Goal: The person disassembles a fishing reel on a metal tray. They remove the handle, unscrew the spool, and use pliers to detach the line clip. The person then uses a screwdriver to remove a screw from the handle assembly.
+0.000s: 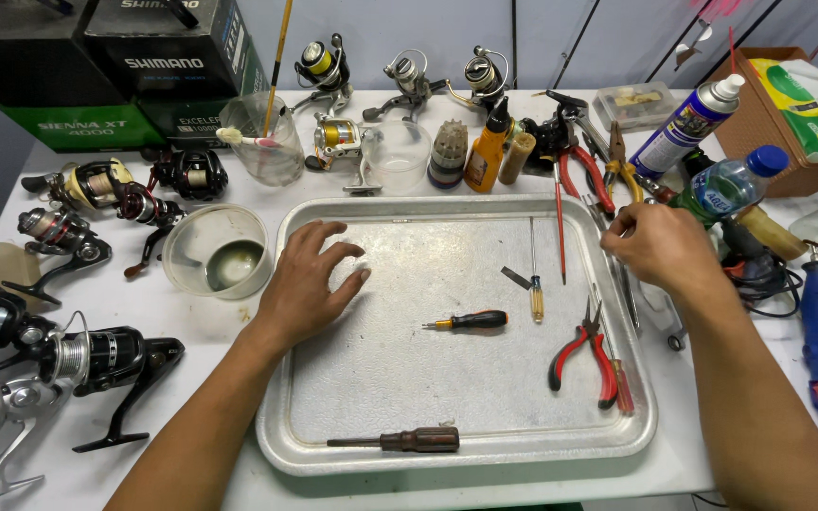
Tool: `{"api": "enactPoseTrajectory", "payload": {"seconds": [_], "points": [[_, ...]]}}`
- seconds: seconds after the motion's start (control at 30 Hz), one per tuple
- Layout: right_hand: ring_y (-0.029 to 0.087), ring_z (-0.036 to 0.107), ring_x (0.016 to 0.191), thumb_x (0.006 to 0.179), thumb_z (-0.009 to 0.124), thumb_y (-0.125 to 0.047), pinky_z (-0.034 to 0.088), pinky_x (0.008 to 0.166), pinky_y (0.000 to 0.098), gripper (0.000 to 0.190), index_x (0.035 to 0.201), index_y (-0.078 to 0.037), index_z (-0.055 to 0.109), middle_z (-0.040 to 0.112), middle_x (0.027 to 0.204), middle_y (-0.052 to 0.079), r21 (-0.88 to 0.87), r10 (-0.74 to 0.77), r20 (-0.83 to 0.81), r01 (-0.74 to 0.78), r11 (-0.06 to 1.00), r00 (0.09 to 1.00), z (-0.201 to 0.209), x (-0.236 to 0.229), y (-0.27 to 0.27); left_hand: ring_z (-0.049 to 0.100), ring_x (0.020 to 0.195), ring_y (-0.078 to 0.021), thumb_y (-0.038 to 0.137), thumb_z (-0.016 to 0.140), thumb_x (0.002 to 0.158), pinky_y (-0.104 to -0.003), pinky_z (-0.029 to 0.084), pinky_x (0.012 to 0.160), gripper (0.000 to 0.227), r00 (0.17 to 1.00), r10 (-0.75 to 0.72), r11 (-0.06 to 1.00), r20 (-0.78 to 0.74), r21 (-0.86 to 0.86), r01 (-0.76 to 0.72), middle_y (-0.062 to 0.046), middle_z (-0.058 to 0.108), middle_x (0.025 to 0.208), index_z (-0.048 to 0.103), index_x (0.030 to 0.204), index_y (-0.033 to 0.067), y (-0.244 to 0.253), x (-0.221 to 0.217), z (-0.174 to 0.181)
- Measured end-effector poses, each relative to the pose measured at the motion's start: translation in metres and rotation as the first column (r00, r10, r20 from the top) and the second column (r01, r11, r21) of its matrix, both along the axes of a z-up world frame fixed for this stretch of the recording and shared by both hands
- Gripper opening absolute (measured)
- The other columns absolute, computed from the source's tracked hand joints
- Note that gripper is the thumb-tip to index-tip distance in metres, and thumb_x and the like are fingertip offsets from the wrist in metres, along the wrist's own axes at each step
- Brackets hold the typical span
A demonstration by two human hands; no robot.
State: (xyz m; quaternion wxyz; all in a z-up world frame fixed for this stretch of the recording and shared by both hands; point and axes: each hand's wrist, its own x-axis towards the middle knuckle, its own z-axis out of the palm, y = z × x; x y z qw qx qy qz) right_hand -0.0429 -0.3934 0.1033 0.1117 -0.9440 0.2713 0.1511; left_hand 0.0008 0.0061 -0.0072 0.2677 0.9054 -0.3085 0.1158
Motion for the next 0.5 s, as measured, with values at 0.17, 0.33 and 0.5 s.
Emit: {"api": "enactPoseTrajectory", "payload": {"seconds": [0.17,0.33,0.5], "points": [[0.026,0.070,0.090,0.092,0.068,-0.038,0.058,0.082,0.0396,0.024,0.105,-0.019,0.077,0.076,0.096,0.006,-0.097,0.125,-0.047,-0.129,0.987,0.991,-0.043,0.007,-0.016,0.046,0.135,-0.0398,0.038,0.066,0.094,-0.057,0.040,0.109,0.029,0.997,0.048,0.998,-0.063,0.037,-0.046,-0.012,0.056,0.136,0.070,0.115,0.0176,-0.002,-0.004,0.007],[0.038,0.075,0.104,0.088,0.066,-0.046,0.058,0.089,0.0495,0.036,0.106,-0.019,0.082,0.081,0.099,0.013,-0.188,0.217,-0.016,-0.216,0.958,0.976,-0.037,0.004,-0.007,0.045,0.140,-0.0416,0.038,0.066,0.094,-0.060,0.039,0.114,0.029,0.985,0.094,0.993,-0.144,0.079,-0.083,-0.012,0.055,0.139,0.069,0.118,0.0206,-0.003,-0.005,0.008],[0.041,0.072,0.111,0.094,0.065,-0.040,0.056,0.094,0.0522,0.037,0.111,-0.011,0.079,0.080,0.101,0.018,-0.061,0.260,0.155,-0.254,0.965,0.953,-0.030,0.011,0.014,0.044,0.140,-0.0409,0.038,0.066,0.095,-0.059,0.038,0.114,0.029,0.985,0.094,0.994,-0.142,0.065,-0.086,-0.011,0.055,0.139,0.069,0.118,0.0208,-0.003,-0.004,0.006]]}}
